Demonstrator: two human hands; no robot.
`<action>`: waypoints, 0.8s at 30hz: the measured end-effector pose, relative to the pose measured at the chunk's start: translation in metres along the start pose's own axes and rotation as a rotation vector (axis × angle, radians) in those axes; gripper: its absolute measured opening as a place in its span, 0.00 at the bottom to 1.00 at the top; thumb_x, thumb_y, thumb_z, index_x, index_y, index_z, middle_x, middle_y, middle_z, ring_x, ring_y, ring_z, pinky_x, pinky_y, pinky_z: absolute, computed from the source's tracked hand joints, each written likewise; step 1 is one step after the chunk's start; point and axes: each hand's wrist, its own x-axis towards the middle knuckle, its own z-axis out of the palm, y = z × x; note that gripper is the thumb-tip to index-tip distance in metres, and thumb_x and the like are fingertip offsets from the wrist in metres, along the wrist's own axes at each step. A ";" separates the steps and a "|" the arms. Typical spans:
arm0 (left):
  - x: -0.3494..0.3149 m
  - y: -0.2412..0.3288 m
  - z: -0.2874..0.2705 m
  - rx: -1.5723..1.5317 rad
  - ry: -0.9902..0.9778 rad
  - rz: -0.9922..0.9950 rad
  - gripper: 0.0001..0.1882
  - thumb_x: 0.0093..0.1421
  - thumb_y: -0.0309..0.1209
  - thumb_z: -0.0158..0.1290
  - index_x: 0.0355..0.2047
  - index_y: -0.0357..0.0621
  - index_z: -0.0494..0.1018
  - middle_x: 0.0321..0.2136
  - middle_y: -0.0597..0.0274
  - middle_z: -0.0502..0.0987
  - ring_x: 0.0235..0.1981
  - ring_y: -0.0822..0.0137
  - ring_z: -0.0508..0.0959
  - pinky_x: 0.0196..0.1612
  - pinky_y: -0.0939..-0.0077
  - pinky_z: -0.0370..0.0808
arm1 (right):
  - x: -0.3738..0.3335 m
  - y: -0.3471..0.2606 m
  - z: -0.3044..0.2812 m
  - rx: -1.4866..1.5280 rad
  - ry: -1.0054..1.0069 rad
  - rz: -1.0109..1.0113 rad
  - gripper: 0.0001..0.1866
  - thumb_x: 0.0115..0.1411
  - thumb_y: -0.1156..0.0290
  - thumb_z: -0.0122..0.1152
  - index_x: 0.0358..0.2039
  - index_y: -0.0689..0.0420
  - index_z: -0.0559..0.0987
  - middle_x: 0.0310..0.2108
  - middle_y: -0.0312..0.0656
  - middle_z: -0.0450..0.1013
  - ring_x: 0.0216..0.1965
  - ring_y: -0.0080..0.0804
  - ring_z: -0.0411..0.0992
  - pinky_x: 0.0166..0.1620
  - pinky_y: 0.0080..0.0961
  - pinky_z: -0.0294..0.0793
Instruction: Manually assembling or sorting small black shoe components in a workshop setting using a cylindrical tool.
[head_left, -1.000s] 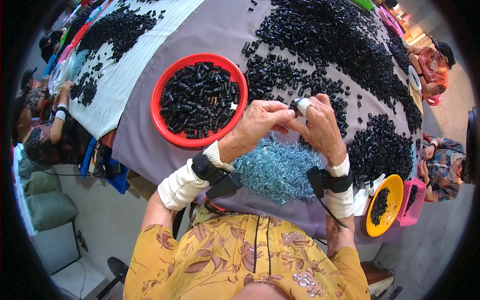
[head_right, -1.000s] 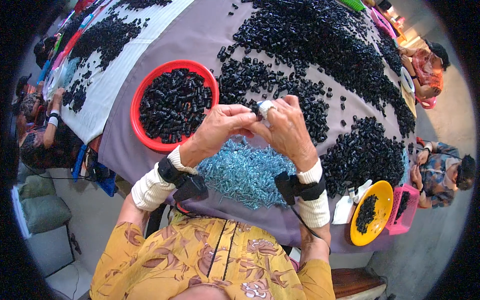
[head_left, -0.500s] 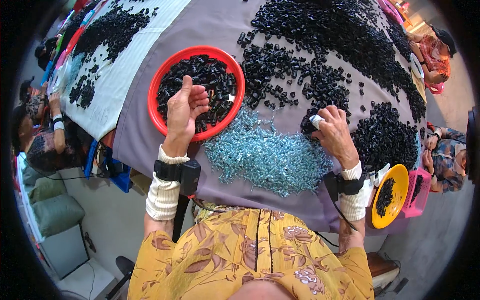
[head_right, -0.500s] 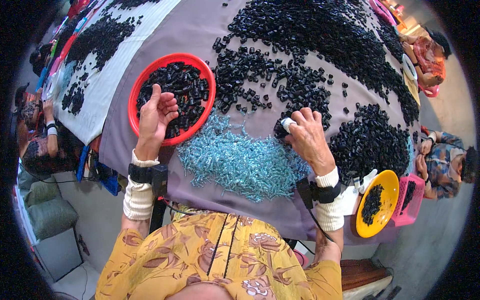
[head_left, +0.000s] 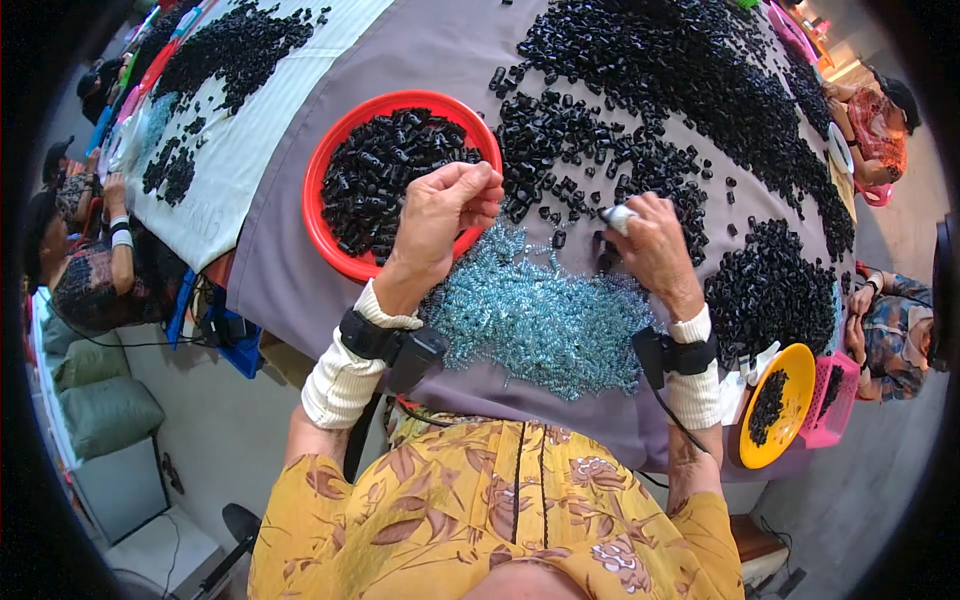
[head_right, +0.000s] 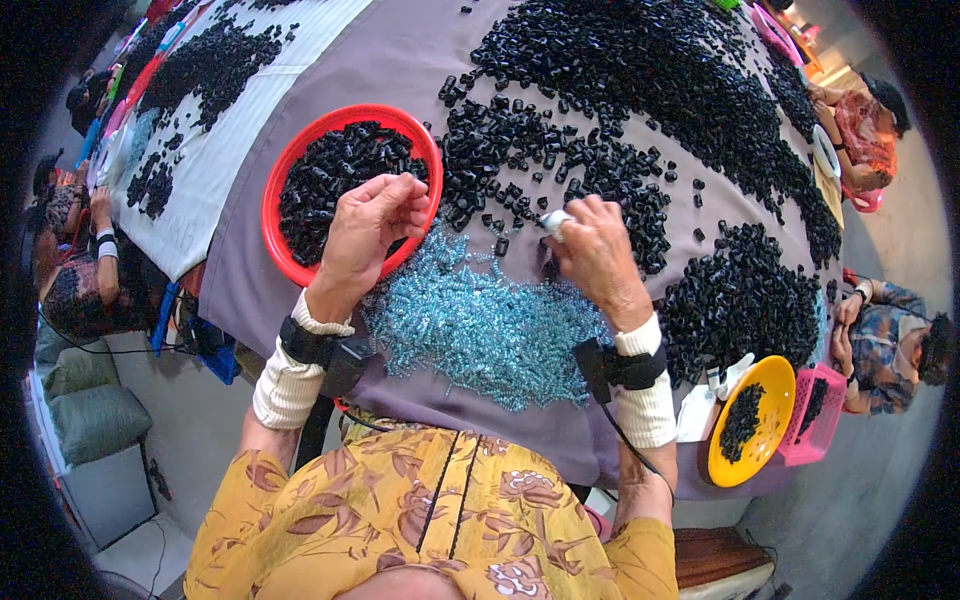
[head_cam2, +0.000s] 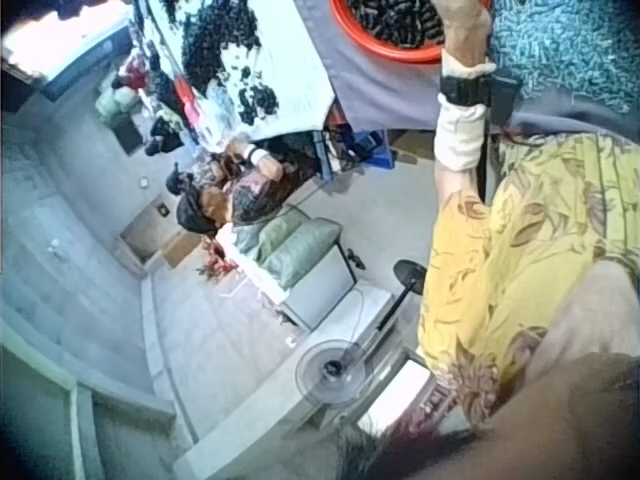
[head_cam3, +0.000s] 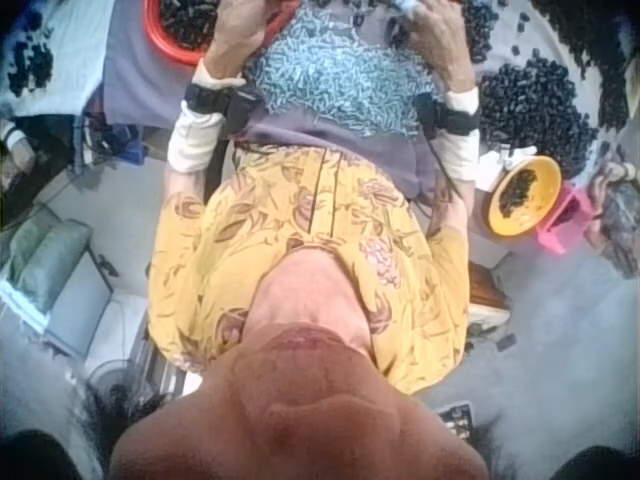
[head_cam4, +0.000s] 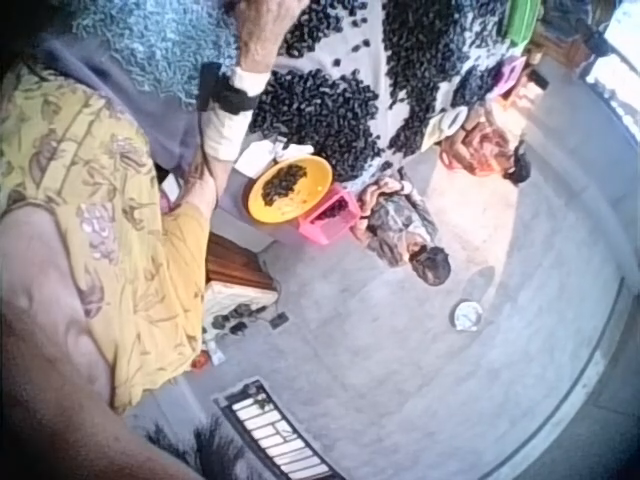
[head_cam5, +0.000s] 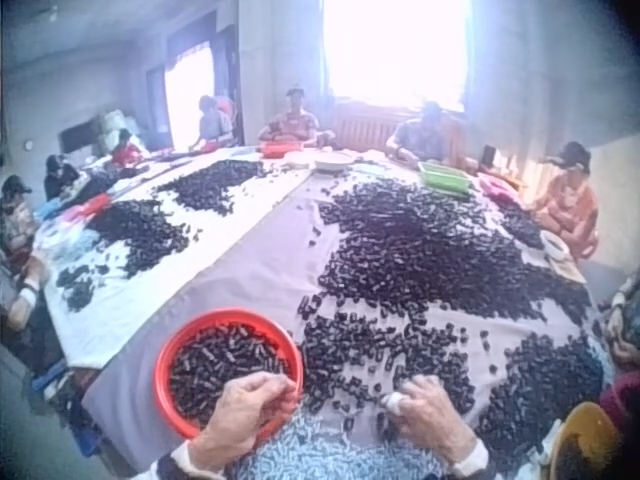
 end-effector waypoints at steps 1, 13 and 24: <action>0.001 0.000 0.003 -0.001 0.003 0.001 0.10 0.63 0.34 0.50 0.35 0.39 0.75 0.28 0.64 0.77 0.26 0.75 0.76 0.32 0.82 0.75 | 0.004 -0.009 0.000 0.019 -0.009 -0.048 0.08 0.43 0.72 0.66 0.24 0.59 0.77 0.29 0.39 0.68 0.35 0.36 0.65 0.41 0.33 0.62; 0.002 -0.008 0.019 0.006 -0.061 -0.026 0.10 0.62 0.34 0.51 0.34 0.38 0.75 0.27 0.64 0.77 0.26 0.77 0.76 0.31 0.84 0.74 | 0.014 -0.023 0.028 -0.003 -0.031 -0.228 0.06 0.43 0.73 0.60 0.22 0.56 0.72 0.25 0.38 0.66 0.34 0.36 0.65 0.40 0.32 0.62; 0.001 -0.024 0.049 0.183 -0.268 -0.104 0.12 0.61 0.35 0.53 0.38 0.38 0.74 0.27 0.65 0.77 0.26 0.78 0.75 0.30 0.84 0.75 | 0.018 -0.032 -0.029 0.311 0.056 -0.013 0.11 0.45 0.69 0.66 0.25 0.61 0.73 0.25 0.43 0.69 0.31 0.42 0.67 0.40 0.34 0.65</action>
